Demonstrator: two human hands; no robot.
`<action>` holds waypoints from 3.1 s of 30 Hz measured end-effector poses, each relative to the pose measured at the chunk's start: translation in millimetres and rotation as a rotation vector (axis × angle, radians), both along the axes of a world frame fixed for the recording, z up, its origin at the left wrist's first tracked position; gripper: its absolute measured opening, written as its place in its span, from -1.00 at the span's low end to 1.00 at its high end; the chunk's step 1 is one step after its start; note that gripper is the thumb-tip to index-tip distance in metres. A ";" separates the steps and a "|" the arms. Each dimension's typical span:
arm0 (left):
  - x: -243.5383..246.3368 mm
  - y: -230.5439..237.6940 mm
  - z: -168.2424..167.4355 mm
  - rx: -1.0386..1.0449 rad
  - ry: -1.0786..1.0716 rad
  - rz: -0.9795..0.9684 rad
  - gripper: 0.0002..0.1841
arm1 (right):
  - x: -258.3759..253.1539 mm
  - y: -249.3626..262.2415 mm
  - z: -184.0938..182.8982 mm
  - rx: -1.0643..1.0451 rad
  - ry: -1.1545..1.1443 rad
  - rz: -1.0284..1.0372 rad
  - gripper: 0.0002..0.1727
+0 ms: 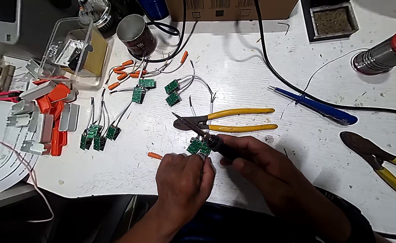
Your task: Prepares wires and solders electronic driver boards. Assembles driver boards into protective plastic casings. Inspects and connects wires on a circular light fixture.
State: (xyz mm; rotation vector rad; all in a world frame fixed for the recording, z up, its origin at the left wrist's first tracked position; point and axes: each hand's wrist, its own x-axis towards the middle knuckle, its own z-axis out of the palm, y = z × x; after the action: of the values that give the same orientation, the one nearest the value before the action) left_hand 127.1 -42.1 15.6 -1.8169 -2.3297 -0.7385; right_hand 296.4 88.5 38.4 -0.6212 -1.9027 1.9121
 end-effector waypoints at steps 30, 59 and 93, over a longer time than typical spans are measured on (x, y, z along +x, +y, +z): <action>0.2 0.9 -3.0 0.031 0.018 0.011 -0.68 | 80.9 -24.5 -4.7 0.733 -0.437 -0.053 -0.59; 0.7 0.7 -3.5 0.033 0.012 0.013 -0.66 | 82.2 -27.0 -18.2 0.838 -0.392 -0.127 -0.67; 1.0 0.8 -3.9 0.026 0.026 0.018 -0.67 | 80.5 -26.8 -21.5 0.874 -0.368 -0.134 -0.68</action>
State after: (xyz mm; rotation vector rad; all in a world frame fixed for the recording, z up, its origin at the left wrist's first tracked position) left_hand 128.1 -41.3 11.7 -1.7813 -2.3066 -0.7353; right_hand 376.9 61.7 16.9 -0.7942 -2.5511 0.7549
